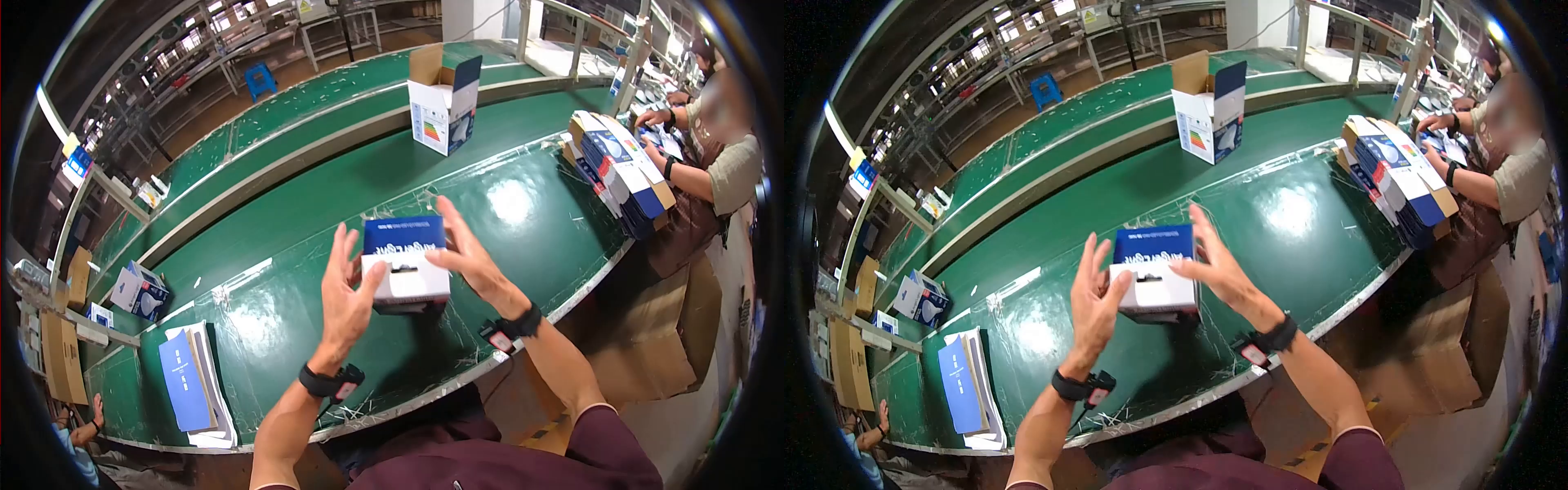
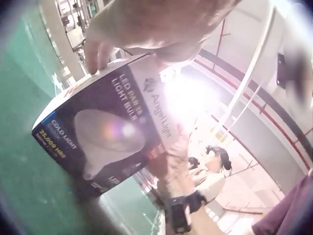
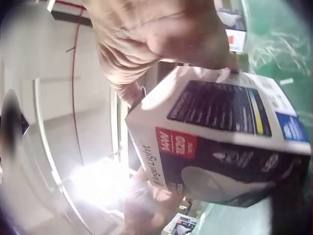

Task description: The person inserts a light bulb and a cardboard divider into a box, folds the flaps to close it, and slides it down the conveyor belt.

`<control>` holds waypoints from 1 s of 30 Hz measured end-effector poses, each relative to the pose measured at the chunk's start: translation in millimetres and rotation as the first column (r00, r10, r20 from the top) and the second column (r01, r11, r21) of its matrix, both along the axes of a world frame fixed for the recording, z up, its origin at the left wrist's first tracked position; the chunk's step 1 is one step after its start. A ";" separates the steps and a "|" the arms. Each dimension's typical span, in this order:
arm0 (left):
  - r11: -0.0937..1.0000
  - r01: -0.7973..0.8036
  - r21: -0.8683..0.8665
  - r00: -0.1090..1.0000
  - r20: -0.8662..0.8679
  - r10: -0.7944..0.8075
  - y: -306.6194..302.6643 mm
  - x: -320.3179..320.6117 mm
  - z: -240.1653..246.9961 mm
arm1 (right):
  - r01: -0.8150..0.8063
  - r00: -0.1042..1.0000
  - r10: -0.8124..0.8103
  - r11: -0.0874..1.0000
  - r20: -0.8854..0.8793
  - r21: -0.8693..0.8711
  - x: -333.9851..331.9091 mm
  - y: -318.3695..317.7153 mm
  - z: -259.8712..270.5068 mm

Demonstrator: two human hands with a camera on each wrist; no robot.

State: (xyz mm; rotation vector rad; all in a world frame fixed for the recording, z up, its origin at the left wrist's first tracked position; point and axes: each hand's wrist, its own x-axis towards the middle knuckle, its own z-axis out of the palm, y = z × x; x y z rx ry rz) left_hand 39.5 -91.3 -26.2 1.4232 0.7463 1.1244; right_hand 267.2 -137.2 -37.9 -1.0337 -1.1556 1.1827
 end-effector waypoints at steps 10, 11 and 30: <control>0.803 0.191 0.565 0.315 -0.810 0.495 50.7 31.4 12.4 | -0.002 0.859 0.022 0.999 -0.512 0.038 -37.3 29.0 -18.5; 0.824 0.182 0.536 0.336 -0.822 0.460 53.2 33.8 16.2 | 0.015 0.860 0.000 1.000 -0.511 0.025 -37.5 29.3 -21.9; 0.785 -0.135 0.604 -0.210 -0.792 0.573 276.5 -207.1 23.4 | 0.034 0.193 -0.720 0.684 0.666 0.729 169.1 186.5 84.1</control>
